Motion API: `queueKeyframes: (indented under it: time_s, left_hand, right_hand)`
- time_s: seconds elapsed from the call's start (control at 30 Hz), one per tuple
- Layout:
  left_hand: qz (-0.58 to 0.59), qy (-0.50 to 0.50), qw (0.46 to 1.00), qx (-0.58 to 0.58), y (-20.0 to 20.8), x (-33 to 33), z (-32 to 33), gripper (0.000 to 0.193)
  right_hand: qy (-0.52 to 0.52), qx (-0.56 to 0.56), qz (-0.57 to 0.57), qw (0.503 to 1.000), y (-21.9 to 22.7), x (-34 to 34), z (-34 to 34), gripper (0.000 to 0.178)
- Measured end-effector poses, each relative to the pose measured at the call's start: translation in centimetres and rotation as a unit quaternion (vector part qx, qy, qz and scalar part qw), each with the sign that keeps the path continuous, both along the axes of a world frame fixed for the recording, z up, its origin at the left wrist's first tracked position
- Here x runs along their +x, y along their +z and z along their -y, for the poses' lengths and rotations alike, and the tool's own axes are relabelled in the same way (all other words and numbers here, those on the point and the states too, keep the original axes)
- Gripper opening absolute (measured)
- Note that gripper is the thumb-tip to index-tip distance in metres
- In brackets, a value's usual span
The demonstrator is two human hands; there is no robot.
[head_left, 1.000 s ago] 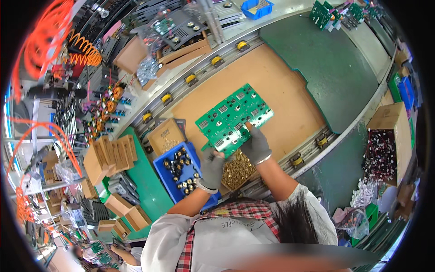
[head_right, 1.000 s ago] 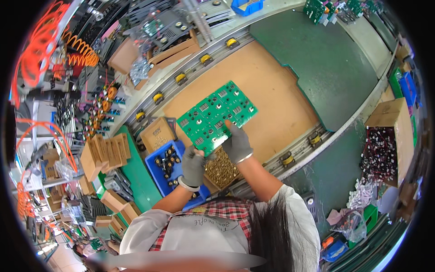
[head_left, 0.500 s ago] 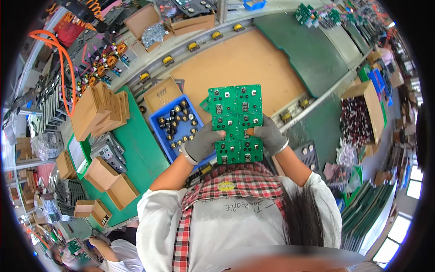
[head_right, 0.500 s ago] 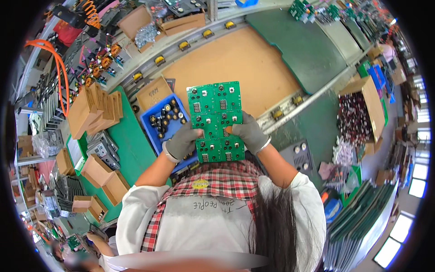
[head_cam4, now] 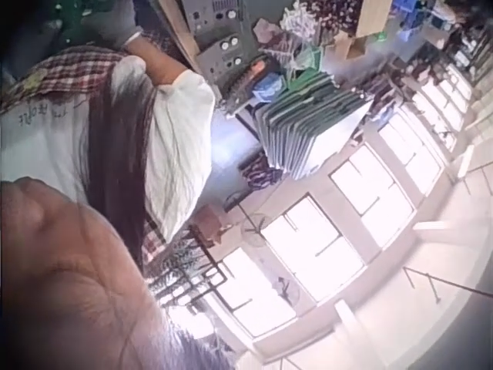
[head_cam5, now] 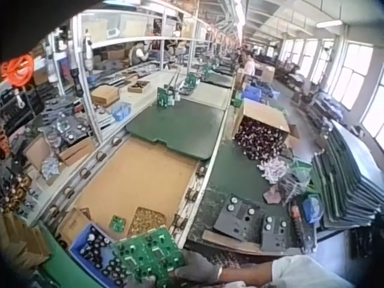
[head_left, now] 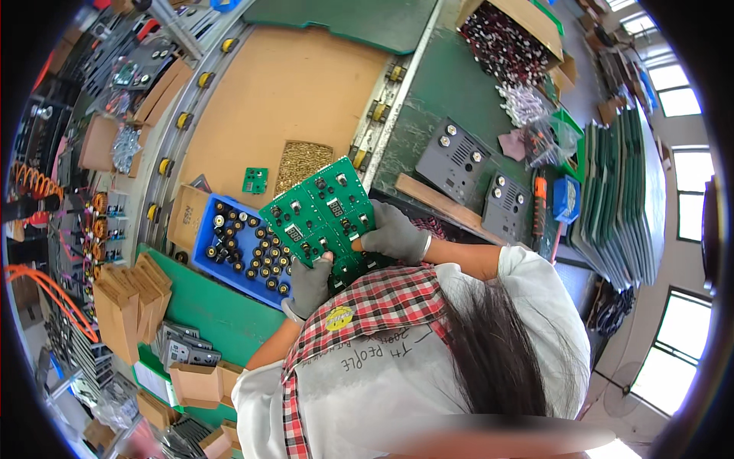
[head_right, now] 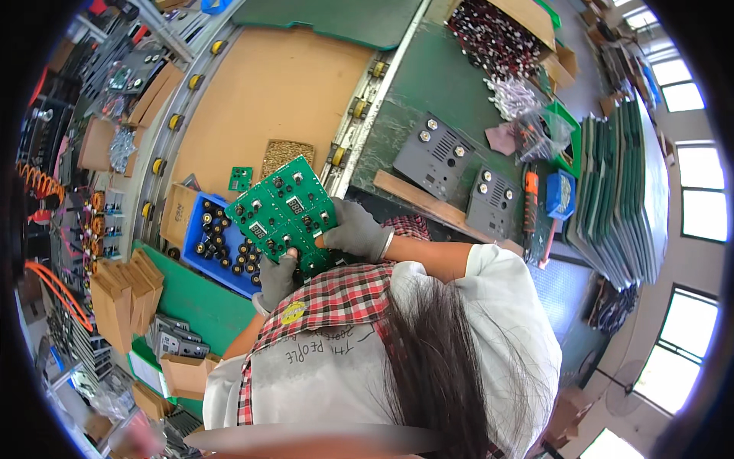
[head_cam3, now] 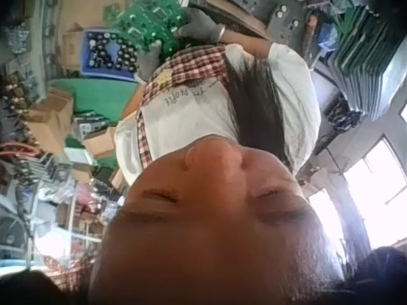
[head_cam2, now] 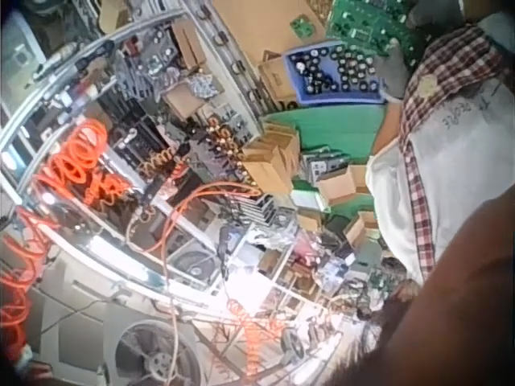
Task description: The recorder is assembling an electronic device by installing circuit boards and using a power screwdriver.
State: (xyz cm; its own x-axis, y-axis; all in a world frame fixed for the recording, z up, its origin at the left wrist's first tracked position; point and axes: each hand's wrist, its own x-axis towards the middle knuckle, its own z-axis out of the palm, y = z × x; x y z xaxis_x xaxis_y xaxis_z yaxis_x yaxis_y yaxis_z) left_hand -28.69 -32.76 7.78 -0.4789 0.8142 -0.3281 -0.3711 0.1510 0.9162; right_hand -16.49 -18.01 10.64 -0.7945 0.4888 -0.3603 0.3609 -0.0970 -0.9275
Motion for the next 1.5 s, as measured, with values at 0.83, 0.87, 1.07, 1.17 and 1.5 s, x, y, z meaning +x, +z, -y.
queueKeyframes:
  time_s: [0.83, 0.87, 1.07, 1.17, 1.5]
  left_hand:
    - [0.013, -0.125, 0.992, -0.009, 0.0, -2.5, -10.9, 0.028]
    - [-0.006, -0.100, 0.994, -0.046, 0.4, -2.1, -11.3, 0.028]
    - [-0.051, -0.031, 0.989, -0.135, 0.0, -1.3, -13.3, 0.027]
    - [-0.037, -0.025, 0.991, -0.130, -0.2, -1.5, -13.4, 0.027]
    - [-0.175, -0.001, 0.968, -0.182, -0.1, -1.7, -12.9, 0.026]
  right_hand:
    - [-0.049, -0.137, -0.066, 0.987, -1.4, -1.2, -11.0, 0.041]
    - [-0.044, -0.100, -0.037, 0.993, -2.0, -1.0, -11.2, 0.040]
    - [-0.096, -0.146, -0.038, 0.984, -2.9, -1.5, -12.2, 0.039]
    - [-0.110, -0.088, -0.007, 0.990, -3.7, -1.4, -12.1, 0.039]
    - [-0.105, -0.105, 0.009, 0.989, -2.6, -2.8, -11.4, 0.044]
